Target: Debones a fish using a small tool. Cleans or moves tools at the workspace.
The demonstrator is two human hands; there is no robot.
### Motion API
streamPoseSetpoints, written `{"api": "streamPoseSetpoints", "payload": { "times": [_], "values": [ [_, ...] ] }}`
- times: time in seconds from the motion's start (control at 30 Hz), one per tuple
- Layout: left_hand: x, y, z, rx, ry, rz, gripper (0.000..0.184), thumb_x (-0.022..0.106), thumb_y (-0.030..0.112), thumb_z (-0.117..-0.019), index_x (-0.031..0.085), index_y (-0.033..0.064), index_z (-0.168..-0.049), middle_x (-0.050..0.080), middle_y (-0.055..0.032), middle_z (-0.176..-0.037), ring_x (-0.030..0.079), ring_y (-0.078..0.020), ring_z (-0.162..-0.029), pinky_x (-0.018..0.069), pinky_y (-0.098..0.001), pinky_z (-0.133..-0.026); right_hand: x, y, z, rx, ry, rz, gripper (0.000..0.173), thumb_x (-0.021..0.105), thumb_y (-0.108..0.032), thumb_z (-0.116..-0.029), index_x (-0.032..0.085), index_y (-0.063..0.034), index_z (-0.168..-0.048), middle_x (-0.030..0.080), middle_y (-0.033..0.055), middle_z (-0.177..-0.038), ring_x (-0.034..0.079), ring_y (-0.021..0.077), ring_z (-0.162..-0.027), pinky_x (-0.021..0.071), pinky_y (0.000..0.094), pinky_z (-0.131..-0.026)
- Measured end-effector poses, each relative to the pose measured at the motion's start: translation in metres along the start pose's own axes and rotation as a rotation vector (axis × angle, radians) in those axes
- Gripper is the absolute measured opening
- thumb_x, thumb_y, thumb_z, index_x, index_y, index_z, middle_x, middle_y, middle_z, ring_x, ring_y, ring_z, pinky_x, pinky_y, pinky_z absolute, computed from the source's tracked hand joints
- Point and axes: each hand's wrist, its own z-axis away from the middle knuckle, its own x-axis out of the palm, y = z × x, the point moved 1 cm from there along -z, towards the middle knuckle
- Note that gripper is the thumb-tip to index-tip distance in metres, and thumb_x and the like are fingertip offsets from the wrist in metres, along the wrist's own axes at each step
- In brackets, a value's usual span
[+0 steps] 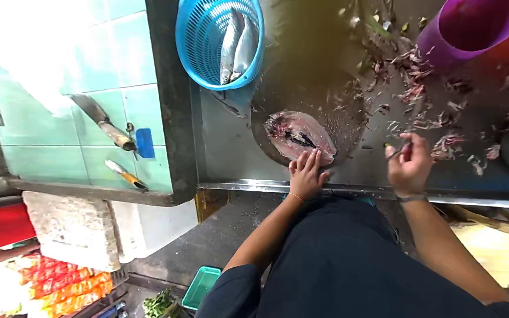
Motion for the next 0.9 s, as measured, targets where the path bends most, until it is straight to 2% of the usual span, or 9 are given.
{"api": "streamPoseSetpoints", "payload": {
  "times": [0.1,0.2,0.27,0.4,0.47,0.53,0.7,0.83,0.9],
  "values": [
    [-0.014,-0.046,-0.003,-0.090,0.021,-0.101,0.059,0.035,0.056,-0.1074,0.045,0.0270,-0.158,0.044,0.0035,-0.163,0.034,-0.0322,-0.152,0.0275,-0.0647,-0.116,0.030,0.023,-0.004,0.026,-0.177,0.333,0.055,0.062,-0.032,-0.0983,0.054,-0.0081,-0.147,0.055,0.0304,-0.137,0.063,0.0523,-0.107,0.0493,0.0717,-0.081],
    [-0.027,-0.080,-0.007,-0.235,0.091,-0.109,0.054,0.039,0.052,-0.1078,0.051,0.0267,-0.154,0.048,0.0038,-0.160,0.035,-0.0334,-0.152,0.0251,-0.0666,-0.116,0.041,0.034,-0.007,0.030,-0.188,0.391,0.056,0.063,-0.033,-0.0954,0.056,-0.0140,-0.148,0.059,0.0270,-0.133,0.066,0.0490,-0.101,0.0498,0.0702,-0.078],
    [-0.024,-0.053,0.001,-0.153,0.126,-0.044,0.048,0.049,0.046,-0.1059,0.059,0.0250,-0.148,0.056,0.0000,-0.153,0.042,-0.0349,-0.146,0.0305,-0.0661,-0.112,0.040,0.039,0.000,0.111,-0.328,0.369,0.056,0.068,-0.034,-0.0953,0.057,-0.0136,-0.146,0.059,0.0268,-0.134,0.066,0.0492,-0.103,0.0487,0.0727,-0.082],
    [-0.013,0.008,-0.024,0.092,0.040,0.075,0.040,0.057,0.050,-0.1010,0.066,0.0321,-0.136,0.065,-0.0051,-0.132,0.054,-0.0324,-0.129,0.0350,-0.0608,-0.111,0.035,0.026,0.003,0.238,-0.381,-0.059,0.041,0.075,-0.029,-0.0960,0.064,-0.0033,-0.126,0.068,0.0212,-0.105,0.067,0.0355,-0.086,0.0559,0.0584,-0.078],
    [-0.013,0.013,-0.037,0.115,-0.014,0.023,0.040,0.050,0.055,-0.1031,0.069,0.0307,-0.128,0.067,-0.0054,-0.122,0.057,-0.0309,-0.121,0.0362,-0.0580,-0.108,0.034,0.014,0.007,0.419,-0.503,-0.355,0.027,0.067,-0.027,-0.1025,0.067,-0.0028,-0.115,0.071,0.0122,-0.090,0.070,0.0220,-0.071,0.0620,0.0428,-0.068],
    [-0.024,-0.001,-0.045,0.105,-0.042,-0.013,0.038,0.047,0.054,-0.1047,0.072,0.0285,-0.119,0.067,-0.0067,-0.114,0.058,-0.0322,-0.115,0.0373,-0.0590,-0.105,0.038,0.001,0.008,0.631,-0.600,-0.616,0.038,0.054,-0.037,-0.1083,0.067,-0.0020,-0.106,0.069,0.0059,-0.072,0.068,0.0154,-0.058,0.0604,0.0316,-0.056],
    [-0.045,-0.058,-0.039,0.059,-0.071,-0.084,0.037,0.046,0.052,-0.1056,0.072,0.0285,-0.117,0.066,-0.0074,-0.109,0.057,-0.0338,-0.116,0.0359,-0.0625,-0.105,0.063,-0.035,0.010,0.856,-0.816,-0.897,0.068,0.030,-0.065,-0.1062,0.066,-0.0081,-0.095,0.065,0.0030,-0.066,0.065,0.0162,-0.057,0.0594,0.0347,-0.058],
    [-0.045,-0.073,-0.026,0.140,-0.036,-0.075,0.034,0.053,0.050,-0.1017,0.068,0.0367,-0.129,0.068,-0.0044,-0.109,0.059,-0.0300,-0.114,0.0367,-0.0591,-0.105,0.096,-0.068,0.013,0.884,-1.023,-0.962,0.075,0.030,-0.077,-0.0989,0.065,-0.0109,-0.093,0.064,0.0014,-0.066,0.063,0.0140,-0.055,0.0571,0.0317,-0.055],
    [-0.042,-0.072,-0.022,0.153,-0.003,-0.060,0.035,0.059,0.048,-0.0984,0.069,0.0335,-0.128,0.069,-0.0041,-0.107,0.061,-0.0294,-0.112,0.0378,-0.0579,-0.103,0.113,-0.076,0.005,0.931,-1.041,-0.936,0.069,0.035,-0.071,-0.1021,0.065,-0.0100,-0.092,0.064,0.0021,-0.066,0.062,0.0139,-0.053,0.0551,0.0305,-0.052]
  ]
}}
